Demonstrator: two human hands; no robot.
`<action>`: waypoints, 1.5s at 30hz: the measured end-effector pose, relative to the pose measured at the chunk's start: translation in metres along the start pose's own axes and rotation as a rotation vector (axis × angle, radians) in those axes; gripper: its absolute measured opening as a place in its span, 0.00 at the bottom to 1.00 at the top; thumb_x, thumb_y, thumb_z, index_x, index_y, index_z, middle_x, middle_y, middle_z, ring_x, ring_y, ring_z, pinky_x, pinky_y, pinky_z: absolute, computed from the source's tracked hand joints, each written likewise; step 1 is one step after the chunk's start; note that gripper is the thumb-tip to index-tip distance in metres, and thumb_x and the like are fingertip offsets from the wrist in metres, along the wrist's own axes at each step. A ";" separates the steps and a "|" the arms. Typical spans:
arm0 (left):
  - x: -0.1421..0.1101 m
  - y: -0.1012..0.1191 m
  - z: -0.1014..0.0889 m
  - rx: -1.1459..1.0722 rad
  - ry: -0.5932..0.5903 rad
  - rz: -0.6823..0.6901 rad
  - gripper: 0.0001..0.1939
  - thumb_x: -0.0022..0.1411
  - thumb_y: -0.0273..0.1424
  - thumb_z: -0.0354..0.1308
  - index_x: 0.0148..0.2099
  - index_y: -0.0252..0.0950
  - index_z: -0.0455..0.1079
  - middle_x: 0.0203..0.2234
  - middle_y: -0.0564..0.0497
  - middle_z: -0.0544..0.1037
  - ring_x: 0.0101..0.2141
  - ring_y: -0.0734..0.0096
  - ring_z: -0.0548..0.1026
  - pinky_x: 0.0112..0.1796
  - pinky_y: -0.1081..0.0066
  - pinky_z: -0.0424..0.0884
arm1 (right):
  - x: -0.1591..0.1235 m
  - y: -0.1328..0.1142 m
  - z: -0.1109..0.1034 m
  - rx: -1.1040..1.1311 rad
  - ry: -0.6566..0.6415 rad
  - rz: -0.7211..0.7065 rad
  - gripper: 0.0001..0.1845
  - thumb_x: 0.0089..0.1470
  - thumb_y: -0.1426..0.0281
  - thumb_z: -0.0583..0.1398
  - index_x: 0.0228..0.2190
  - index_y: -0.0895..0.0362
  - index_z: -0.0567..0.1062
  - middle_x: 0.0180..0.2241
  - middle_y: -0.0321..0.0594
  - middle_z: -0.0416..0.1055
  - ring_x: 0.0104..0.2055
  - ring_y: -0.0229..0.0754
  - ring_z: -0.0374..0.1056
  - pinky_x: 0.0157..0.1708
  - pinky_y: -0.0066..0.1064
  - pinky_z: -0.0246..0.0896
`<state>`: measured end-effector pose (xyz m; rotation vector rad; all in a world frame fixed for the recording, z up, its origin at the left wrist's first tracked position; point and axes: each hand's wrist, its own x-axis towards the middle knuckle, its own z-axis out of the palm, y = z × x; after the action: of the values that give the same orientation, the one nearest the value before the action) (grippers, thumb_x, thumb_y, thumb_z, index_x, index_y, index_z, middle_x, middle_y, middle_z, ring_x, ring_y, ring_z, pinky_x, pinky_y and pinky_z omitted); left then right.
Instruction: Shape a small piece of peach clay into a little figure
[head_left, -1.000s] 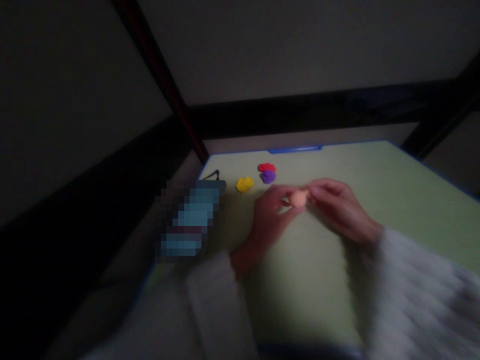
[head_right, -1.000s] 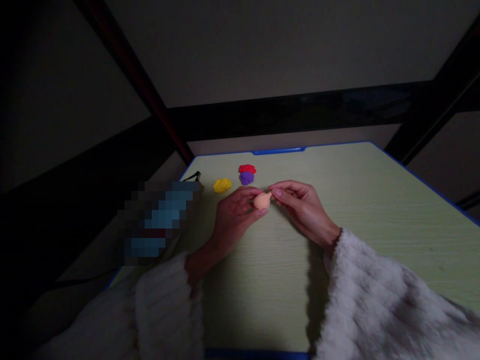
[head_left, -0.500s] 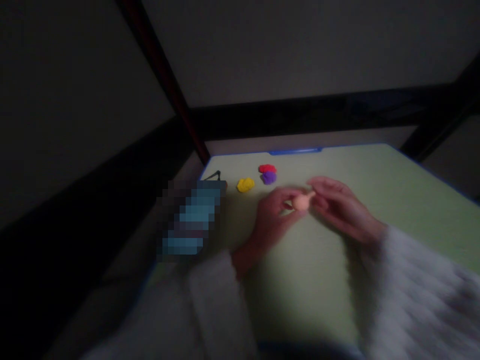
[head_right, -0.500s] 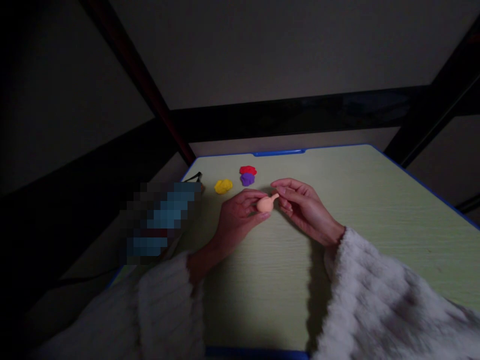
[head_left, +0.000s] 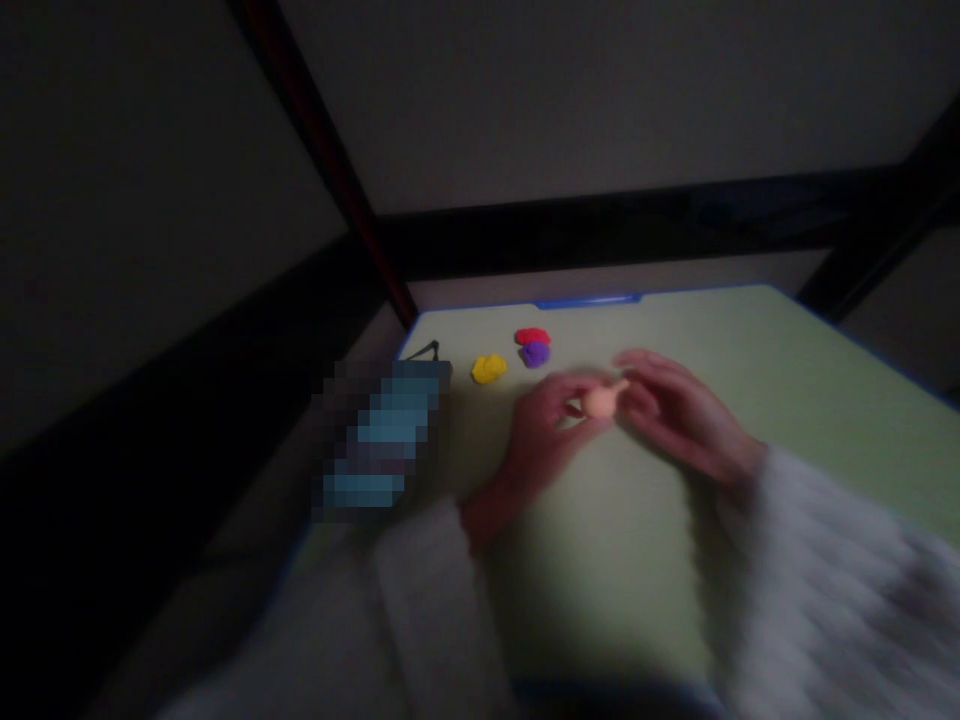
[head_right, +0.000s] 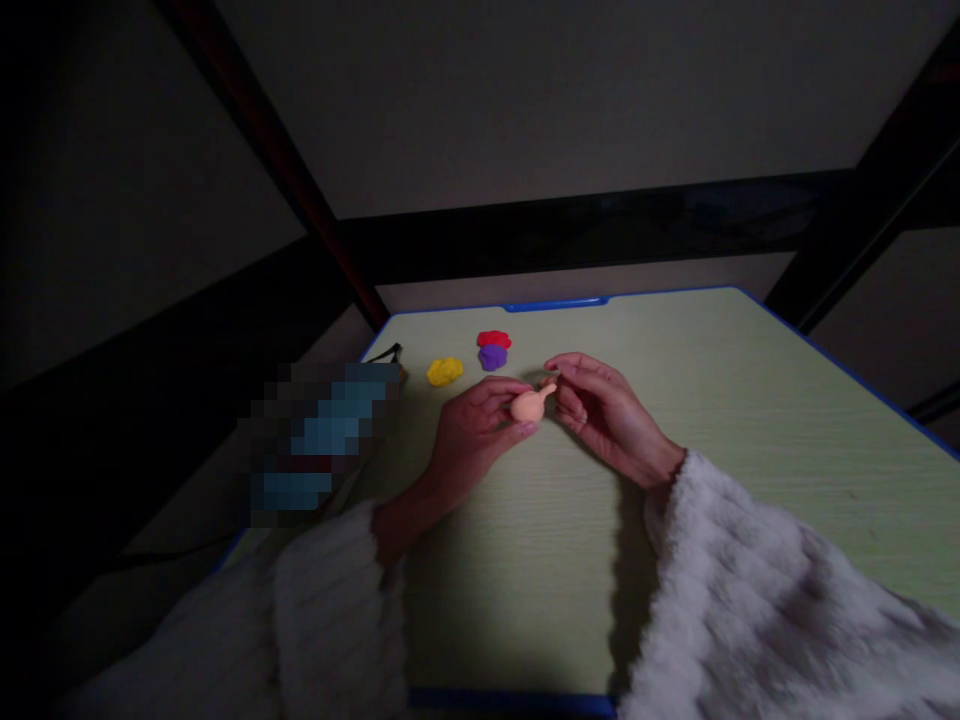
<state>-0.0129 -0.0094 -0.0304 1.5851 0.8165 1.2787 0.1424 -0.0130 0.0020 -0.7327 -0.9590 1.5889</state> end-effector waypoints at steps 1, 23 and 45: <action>0.000 0.000 0.000 0.000 -0.004 0.004 0.17 0.47 0.28 0.64 0.41 0.34 0.70 0.42 0.44 0.76 0.41 0.66 0.74 0.39 0.70 0.71 | 0.000 0.000 0.000 -0.013 -0.006 0.007 0.02 0.44 0.69 0.63 0.26 0.52 0.75 0.12 0.26 0.55 0.15 0.29 0.47 0.14 0.21 0.47; 0.000 0.004 -0.001 0.002 0.048 0.038 0.14 0.47 0.28 0.64 0.39 0.34 0.71 0.40 0.46 0.76 0.39 0.69 0.74 0.36 0.74 0.71 | 0.004 0.009 -0.010 -0.007 0.096 -0.091 0.10 0.38 0.68 0.69 0.27 0.57 0.79 0.18 0.31 0.68 0.17 0.26 0.54 0.15 0.18 0.51; 0.000 0.005 0.002 -0.023 0.068 0.006 0.14 0.46 0.27 0.64 0.38 0.34 0.71 0.38 0.47 0.75 0.38 0.70 0.73 0.37 0.73 0.70 | 0.003 0.015 -0.003 -0.088 0.188 -0.181 0.08 0.34 0.67 0.71 0.19 0.56 0.79 0.20 0.32 0.68 0.21 0.29 0.59 0.21 0.22 0.54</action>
<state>-0.0116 -0.0115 -0.0259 1.5339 0.8373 1.3477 0.1374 -0.0105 -0.0122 -0.8178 -0.9337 1.3033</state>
